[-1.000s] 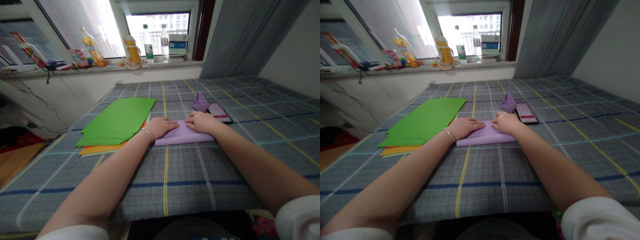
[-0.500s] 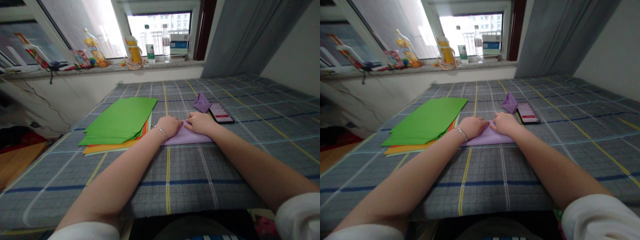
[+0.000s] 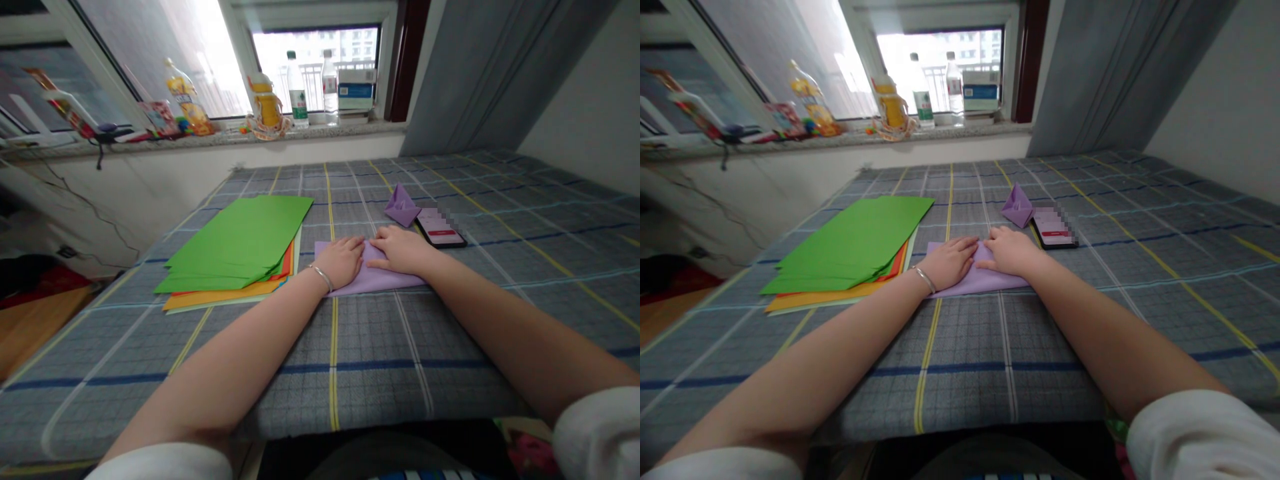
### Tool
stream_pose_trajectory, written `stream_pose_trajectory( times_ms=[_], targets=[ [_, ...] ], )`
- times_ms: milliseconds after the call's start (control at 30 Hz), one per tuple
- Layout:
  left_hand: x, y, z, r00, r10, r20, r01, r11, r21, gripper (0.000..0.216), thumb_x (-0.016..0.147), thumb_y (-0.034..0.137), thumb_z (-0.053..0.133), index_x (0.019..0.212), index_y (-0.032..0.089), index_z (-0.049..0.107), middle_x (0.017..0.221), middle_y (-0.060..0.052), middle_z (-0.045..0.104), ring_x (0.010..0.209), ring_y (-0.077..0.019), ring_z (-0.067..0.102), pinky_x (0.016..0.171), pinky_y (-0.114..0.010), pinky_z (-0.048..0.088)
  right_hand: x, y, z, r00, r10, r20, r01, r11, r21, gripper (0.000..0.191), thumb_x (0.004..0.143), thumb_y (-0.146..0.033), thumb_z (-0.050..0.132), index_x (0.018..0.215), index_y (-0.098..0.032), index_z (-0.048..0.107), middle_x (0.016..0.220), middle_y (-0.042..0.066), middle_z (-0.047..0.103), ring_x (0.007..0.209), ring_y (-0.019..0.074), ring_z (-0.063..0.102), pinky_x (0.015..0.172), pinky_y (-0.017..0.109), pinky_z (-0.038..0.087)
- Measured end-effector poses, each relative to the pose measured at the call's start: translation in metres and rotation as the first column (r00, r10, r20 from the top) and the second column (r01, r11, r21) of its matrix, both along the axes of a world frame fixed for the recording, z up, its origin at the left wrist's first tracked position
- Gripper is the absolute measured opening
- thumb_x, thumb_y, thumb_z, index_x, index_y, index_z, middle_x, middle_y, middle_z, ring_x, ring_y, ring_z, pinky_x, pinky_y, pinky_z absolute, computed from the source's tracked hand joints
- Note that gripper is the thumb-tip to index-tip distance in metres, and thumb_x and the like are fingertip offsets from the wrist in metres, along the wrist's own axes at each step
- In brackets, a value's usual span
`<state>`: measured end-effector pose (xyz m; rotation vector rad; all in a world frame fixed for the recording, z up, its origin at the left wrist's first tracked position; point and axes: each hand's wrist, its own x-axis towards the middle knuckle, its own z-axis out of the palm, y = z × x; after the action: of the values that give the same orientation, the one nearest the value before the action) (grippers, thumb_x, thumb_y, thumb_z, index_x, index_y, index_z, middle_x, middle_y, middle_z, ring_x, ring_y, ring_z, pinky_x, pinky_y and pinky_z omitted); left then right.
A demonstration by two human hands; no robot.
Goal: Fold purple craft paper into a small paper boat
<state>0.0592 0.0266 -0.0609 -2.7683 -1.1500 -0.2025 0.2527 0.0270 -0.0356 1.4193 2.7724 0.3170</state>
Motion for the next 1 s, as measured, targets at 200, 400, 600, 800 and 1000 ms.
stream_pose_trajectory(
  times_ms=[200, 400, 600, 800, 1000],
  targets=[
    [-0.005, 0.002, -0.004, 1.0, 0.029, -0.007, -0.03, 0.983, -0.18, 0.053, 0.099, 0.032, 0.027, 0.148, 0.013, 0.028, 0.155, -0.012, 0.028, 0.143, -0.0259, 0.026, 0.114, -0.051, 0.025, -0.002, -0.003, -0.004, 1.0, -0.014, 0.02, 0.013, 1.0, 0.024, 0.068, 0.091, -0.064, 0.033, 0.132, -0.015, 0.056, 0.118, 0.018, 0.059, 0.107, 0.0321, 0.053, 0.086, 0.04, 0.042],
    [-0.005, -0.001, 0.0, 0.999, 0.034, -0.017, -0.036, 0.979, -0.2, 0.054, 0.099, 0.033, 0.028, 0.15, 0.015, 0.025, 0.157, -0.011, 0.024, 0.144, -0.0289, 0.022, 0.113, -0.055, 0.023, -0.003, -0.005, -0.006, 0.999, -0.027, 0.029, 0.027, 1.0, 0.008, 0.077, 0.086, -0.072, 0.032, 0.134, -0.016, 0.054, 0.119, 0.019, 0.057, 0.107, 0.0348, 0.051, 0.086, 0.042, 0.041],
    [-0.009, -0.004, 0.0, 0.999, -0.034, 0.017, 0.036, 0.994, -0.108, 0.053, 0.098, 0.034, 0.035, 0.146, 0.014, 0.032, 0.155, -0.015, 0.028, 0.141, -0.0302, 0.027, 0.113, -0.058, 0.021, 0.001, -0.006, -0.01, 0.999, -0.043, -0.033, 0.041, 0.998, -0.051, 0.078, 0.083, -0.074, 0.036, 0.138, -0.021, 0.05, 0.123, 0.018, 0.055, 0.11, 0.036, 0.049, 0.089, 0.045, 0.041],
    [-0.013, -0.001, -0.002, 0.993, -0.116, -0.008, 0.113, 0.98, -0.162, 0.062, 0.097, 0.046, 0.036, 0.149, 0.014, 0.026, 0.155, -0.015, 0.028, 0.143, -0.0281, 0.025, 0.113, -0.054, 0.021, 0.001, -0.011, -0.011, 0.996, -0.077, -0.055, 0.071, 0.991, -0.11, 0.087, 0.077, -0.078, 0.04, 0.14, -0.018, 0.048, 0.133, 0.019, 0.051, 0.118, 0.0385, 0.046, 0.093, 0.049, 0.039],
    [-0.015, 0.002, 0.0, 0.992, -0.124, -0.02, 0.118, 0.971, -0.208, 0.077, 0.091, 0.061, 0.04, 0.151, 0.017, 0.021, 0.157, -0.014, 0.024, 0.145, -0.0318, 0.02, 0.114, -0.058, 0.015, 0.001, -0.016, -0.012, 0.995, -0.09, -0.031, 0.086, 0.988, -0.131, 0.098, 0.07, -0.083, 0.043, 0.143, -0.017, 0.042, 0.14, 0.02, 0.046, 0.124, 0.0396, 0.042, 0.097, 0.052, 0.036]
  ],
)
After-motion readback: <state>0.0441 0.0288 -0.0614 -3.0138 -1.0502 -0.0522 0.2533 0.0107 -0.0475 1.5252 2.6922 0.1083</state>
